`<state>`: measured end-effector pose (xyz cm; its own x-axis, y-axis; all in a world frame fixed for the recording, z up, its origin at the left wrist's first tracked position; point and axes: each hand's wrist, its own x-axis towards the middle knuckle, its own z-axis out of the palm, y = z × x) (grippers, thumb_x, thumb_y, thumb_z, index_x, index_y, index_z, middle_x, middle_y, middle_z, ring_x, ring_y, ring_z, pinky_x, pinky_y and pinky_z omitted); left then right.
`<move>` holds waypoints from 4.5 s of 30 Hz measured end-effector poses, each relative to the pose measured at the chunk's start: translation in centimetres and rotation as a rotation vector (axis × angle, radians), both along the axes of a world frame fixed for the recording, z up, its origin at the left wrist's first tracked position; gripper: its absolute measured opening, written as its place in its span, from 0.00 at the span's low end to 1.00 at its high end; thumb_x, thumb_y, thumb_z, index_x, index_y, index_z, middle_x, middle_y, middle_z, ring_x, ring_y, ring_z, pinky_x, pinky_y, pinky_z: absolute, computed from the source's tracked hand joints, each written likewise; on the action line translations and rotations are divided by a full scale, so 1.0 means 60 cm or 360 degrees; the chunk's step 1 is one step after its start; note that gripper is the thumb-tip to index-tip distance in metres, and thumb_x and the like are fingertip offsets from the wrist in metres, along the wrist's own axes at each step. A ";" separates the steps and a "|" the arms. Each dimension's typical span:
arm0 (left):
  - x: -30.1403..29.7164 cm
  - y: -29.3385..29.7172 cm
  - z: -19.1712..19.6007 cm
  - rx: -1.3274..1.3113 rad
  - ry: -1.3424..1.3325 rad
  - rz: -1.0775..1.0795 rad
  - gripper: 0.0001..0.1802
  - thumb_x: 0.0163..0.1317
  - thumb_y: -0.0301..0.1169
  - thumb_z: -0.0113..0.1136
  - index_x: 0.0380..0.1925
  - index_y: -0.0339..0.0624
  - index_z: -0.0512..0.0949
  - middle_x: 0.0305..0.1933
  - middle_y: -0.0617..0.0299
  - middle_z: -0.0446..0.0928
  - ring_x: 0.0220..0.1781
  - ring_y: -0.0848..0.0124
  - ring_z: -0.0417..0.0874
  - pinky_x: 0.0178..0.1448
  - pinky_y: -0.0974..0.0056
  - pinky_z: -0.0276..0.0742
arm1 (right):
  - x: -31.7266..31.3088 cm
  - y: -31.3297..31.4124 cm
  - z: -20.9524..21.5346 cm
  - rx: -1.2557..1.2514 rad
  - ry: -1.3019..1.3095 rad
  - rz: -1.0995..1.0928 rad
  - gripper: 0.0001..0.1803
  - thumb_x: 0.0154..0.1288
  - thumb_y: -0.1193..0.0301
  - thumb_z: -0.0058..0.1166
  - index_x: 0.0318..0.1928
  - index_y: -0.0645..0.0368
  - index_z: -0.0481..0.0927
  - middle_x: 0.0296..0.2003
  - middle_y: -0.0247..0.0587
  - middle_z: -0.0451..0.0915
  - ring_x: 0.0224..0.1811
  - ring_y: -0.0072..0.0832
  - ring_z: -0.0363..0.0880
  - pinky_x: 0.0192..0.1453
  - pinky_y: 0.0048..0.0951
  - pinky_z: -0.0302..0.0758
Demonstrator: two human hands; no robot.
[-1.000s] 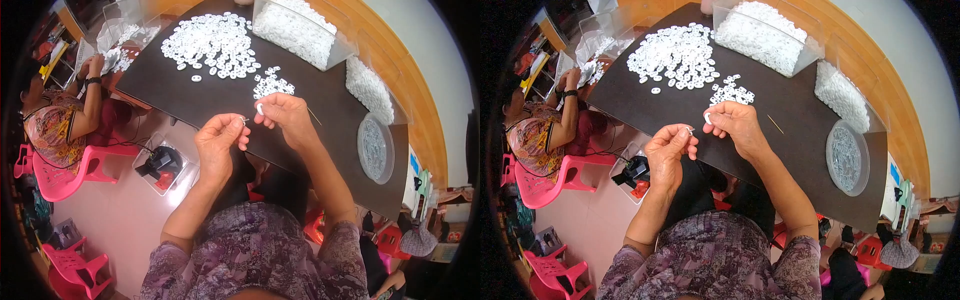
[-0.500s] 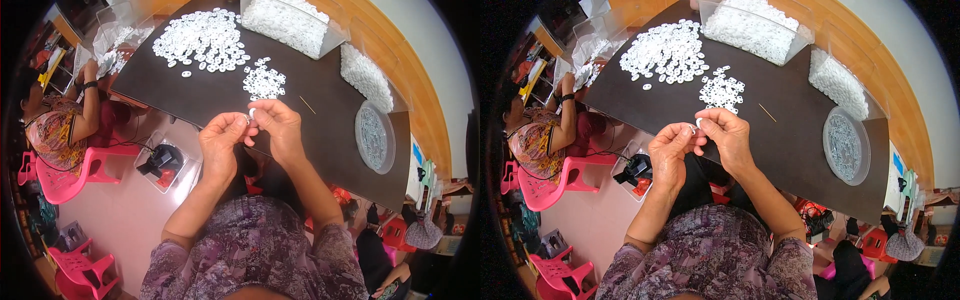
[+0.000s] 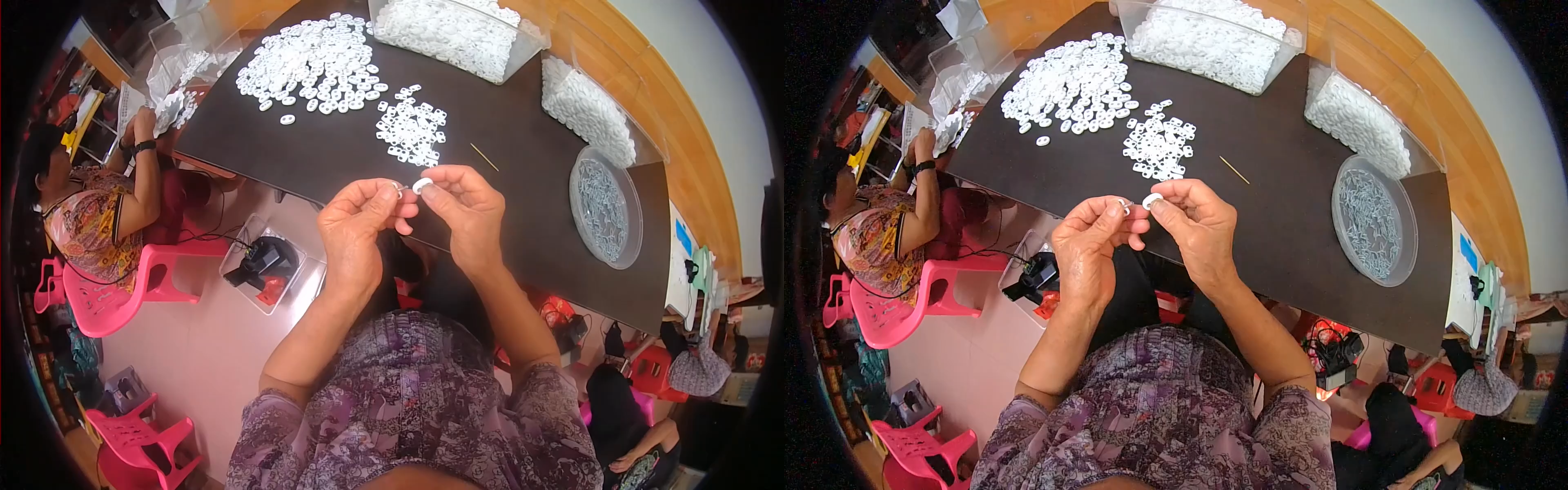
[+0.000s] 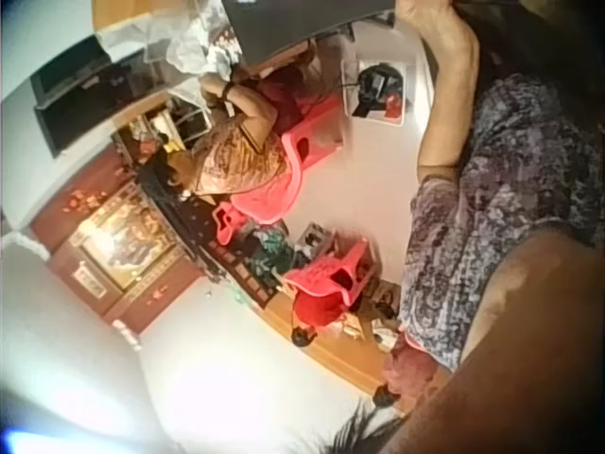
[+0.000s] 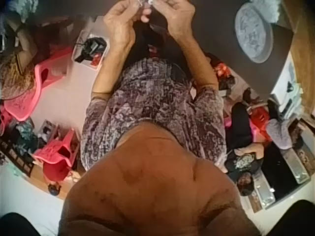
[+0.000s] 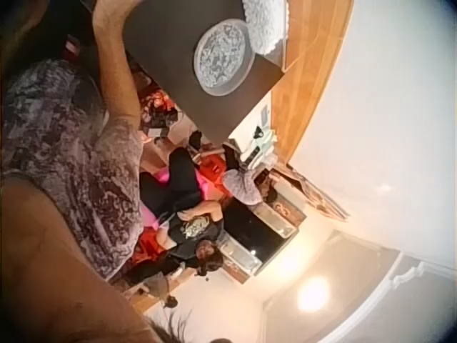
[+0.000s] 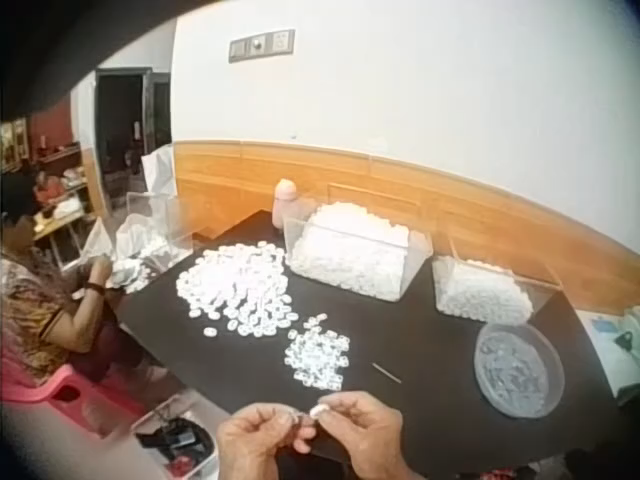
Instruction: The recorder is manually inserting small metal pins into plastic housings to assemble hardware components at a workstation.
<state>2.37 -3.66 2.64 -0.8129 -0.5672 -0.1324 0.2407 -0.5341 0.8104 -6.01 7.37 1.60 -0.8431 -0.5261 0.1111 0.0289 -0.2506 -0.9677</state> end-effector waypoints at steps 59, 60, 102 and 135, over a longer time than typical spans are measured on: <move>0.027 0.042 -0.042 -0.0451 -0.0047 0.0128 0.07 0.63 0.24 0.55 0.38 0.32 0.76 0.29 0.65 0.76 0.28 0.82 0.75 0.29 0.77 0.71 | 0.047 0.010 -0.029 0.0208 0.0276 -0.0198 0.06 0.59 0.81 0.56 0.38 0.65 0.80 0.31 0.33 0.78 0.29 0.14 0.75 0.33 0.16 0.72; 0.026 0.043 -0.045 -0.0432 -0.0012 0.0116 0.07 0.63 0.23 0.55 0.39 0.32 0.76 0.29 0.65 0.76 0.29 0.82 0.75 0.29 0.77 0.71 | 0.047 0.011 -0.030 0.0206 0.0276 -0.0203 0.06 0.59 0.81 0.56 0.38 0.65 0.80 0.31 0.33 0.78 0.29 0.14 0.75 0.33 0.16 0.72; 0.028 0.015 -0.061 -0.0342 0.0090 -0.0064 0.13 0.64 0.22 0.53 0.47 0.29 0.74 0.34 0.59 0.78 0.30 0.78 0.78 0.32 0.75 0.75 | 0.038 0.003 -0.027 0.0302 0.0570 -0.0075 0.07 0.58 0.81 0.55 0.39 0.64 0.79 0.33 0.38 0.75 0.29 0.19 0.76 0.34 0.21 0.74; 0.038 0.003 -0.051 -0.0898 0.0236 0.0198 0.14 0.63 0.27 0.57 0.46 0.31 0.77 0.29 0.66 0.69 0.28 0.80 0.68 0.30 0.76 0.66 | 0.068 -0.024 -0.024 0.0128 0.0897 -0.0245 0.18 0.46 0.82 0.64 0.42 0.65 0.79 0.33 0.39 0.76 0.28 0.22 0.73 0.30 0.21 0.73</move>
